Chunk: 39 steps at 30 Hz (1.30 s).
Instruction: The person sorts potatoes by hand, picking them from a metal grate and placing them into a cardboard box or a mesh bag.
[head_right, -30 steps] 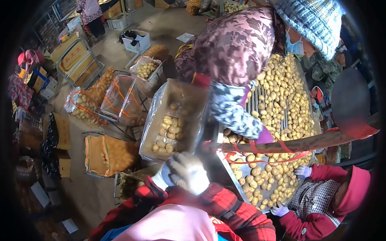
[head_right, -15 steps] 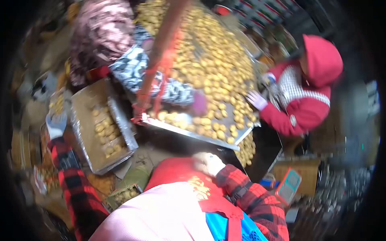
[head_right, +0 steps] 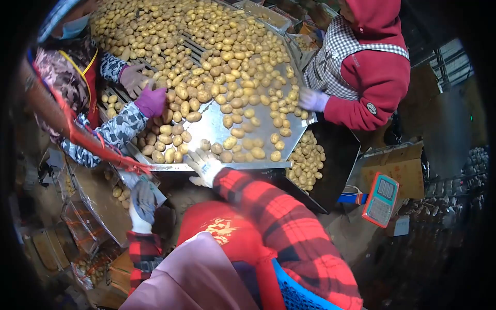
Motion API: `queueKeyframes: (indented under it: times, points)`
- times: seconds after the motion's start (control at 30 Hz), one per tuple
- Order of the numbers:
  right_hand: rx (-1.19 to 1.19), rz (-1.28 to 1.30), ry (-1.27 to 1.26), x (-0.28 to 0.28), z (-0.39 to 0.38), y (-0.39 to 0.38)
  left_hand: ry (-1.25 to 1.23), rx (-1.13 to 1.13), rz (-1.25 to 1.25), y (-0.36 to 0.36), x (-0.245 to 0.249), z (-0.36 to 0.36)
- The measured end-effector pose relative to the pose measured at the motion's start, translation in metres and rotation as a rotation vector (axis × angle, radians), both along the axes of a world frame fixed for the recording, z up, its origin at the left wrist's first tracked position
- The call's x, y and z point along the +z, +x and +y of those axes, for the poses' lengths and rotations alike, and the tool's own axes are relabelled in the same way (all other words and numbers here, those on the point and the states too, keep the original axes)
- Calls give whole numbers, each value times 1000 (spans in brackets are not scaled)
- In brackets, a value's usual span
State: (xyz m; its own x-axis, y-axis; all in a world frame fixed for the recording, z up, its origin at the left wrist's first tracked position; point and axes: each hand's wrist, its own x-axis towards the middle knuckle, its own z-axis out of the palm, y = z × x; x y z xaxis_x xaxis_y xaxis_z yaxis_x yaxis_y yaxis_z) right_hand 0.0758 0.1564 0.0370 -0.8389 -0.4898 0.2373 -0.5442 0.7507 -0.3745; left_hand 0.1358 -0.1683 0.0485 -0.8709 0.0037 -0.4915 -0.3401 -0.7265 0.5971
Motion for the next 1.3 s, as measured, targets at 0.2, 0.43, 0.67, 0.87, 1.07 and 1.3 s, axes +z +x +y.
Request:
queueKeyframes:
  times: [0.2,0.43,0.67,0.87,1.07,1.3]
  points:
    - [139,-405,191,34,105,-20,-142,-127,-171,44,25,39]
    - [-701,-231,148,-1,108,-167,-165,-227,-220,7,38,103]
    - [-69,-182,181,-18,65,-76,-339,-319,-139,-43,47,159]
    - [5,-204,175,20,147,-63,-507,-456,-92,-62,25,178]
    - [-294,99,102,-32,102,-164,-609,-442,-180,-69,12,185]
    - [-90,-316,-244,13,115,-173,-508,-404,-130,-62,9,179]
